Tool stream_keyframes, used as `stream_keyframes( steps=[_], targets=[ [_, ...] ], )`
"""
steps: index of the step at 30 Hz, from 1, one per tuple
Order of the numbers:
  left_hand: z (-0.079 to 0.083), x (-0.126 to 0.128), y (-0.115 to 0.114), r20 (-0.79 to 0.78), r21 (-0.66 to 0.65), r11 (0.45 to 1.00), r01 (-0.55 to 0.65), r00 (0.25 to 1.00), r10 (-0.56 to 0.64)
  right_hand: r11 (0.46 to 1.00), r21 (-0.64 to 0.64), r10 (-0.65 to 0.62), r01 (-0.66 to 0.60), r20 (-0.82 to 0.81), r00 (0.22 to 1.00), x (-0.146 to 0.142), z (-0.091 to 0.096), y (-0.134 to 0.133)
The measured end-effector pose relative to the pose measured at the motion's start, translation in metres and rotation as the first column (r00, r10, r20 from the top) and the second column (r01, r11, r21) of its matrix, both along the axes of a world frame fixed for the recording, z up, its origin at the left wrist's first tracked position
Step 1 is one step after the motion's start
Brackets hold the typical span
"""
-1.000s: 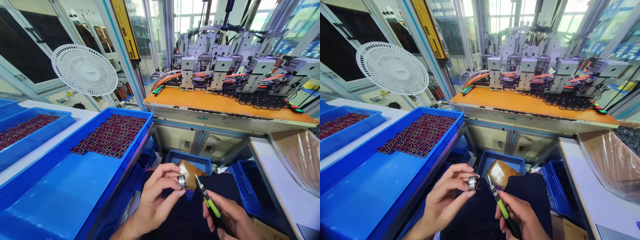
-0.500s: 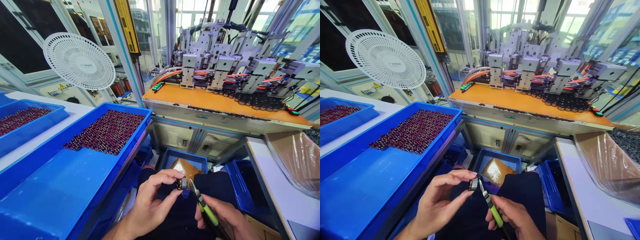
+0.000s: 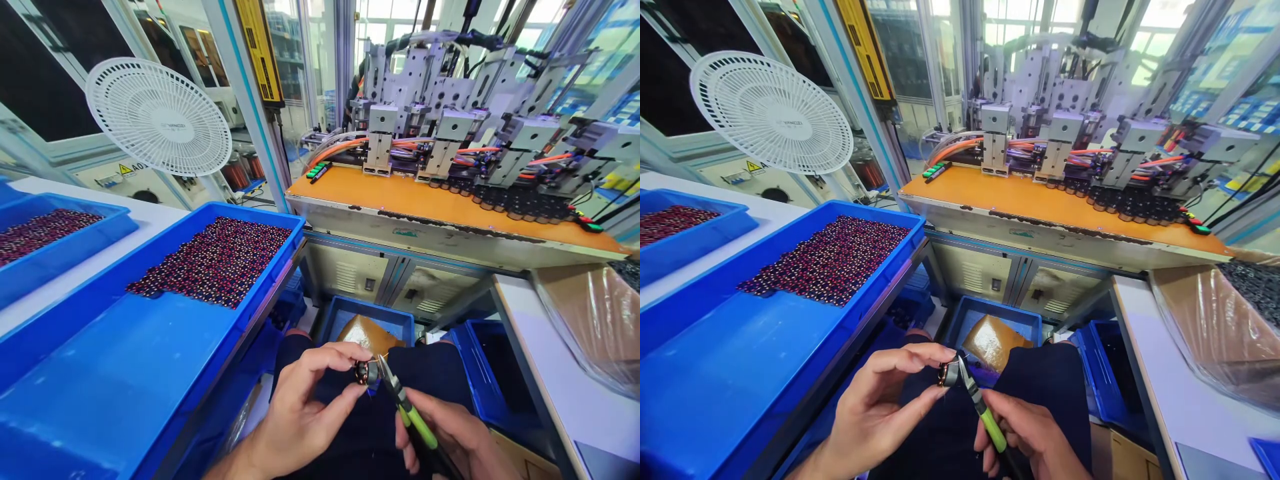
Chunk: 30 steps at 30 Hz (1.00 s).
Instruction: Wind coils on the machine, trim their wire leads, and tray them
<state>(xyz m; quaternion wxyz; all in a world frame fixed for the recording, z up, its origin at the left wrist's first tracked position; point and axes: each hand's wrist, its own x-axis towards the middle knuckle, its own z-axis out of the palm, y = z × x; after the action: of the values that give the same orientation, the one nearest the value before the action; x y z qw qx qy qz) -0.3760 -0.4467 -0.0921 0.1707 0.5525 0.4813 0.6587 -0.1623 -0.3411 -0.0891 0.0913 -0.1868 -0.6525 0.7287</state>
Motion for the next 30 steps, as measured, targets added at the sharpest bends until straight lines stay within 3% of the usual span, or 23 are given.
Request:
stream_keyframes(
  steps=[18, 24, 30],
  targets=[
    [-0.001, -0.001, -0.003, 0.041, -0.066, 0.997, 0.027, 0.999, -0.024, 1.0, -0.01, -0.011, 0.01, -0.04, 0.999, -0.006, 0.0, 0.0],
    [-0.002, -0.001, -0.003, 0.042, -0.082, 0.996, 0.038, 0.999, -0.034, 0.997, -0.028, -0.068, 0.068, 0.011, 0.998, -0.002, -0.02, -0.002],
    [-0.001, -0.001, -0.002, 0.108, -0.115, 0.993, 0.024, 0.994, -0.012, 0.996, 0.077, -0.034, 0.038, -0.05, 0.998, -0.004, -0.032, 0.006]
  ],
)
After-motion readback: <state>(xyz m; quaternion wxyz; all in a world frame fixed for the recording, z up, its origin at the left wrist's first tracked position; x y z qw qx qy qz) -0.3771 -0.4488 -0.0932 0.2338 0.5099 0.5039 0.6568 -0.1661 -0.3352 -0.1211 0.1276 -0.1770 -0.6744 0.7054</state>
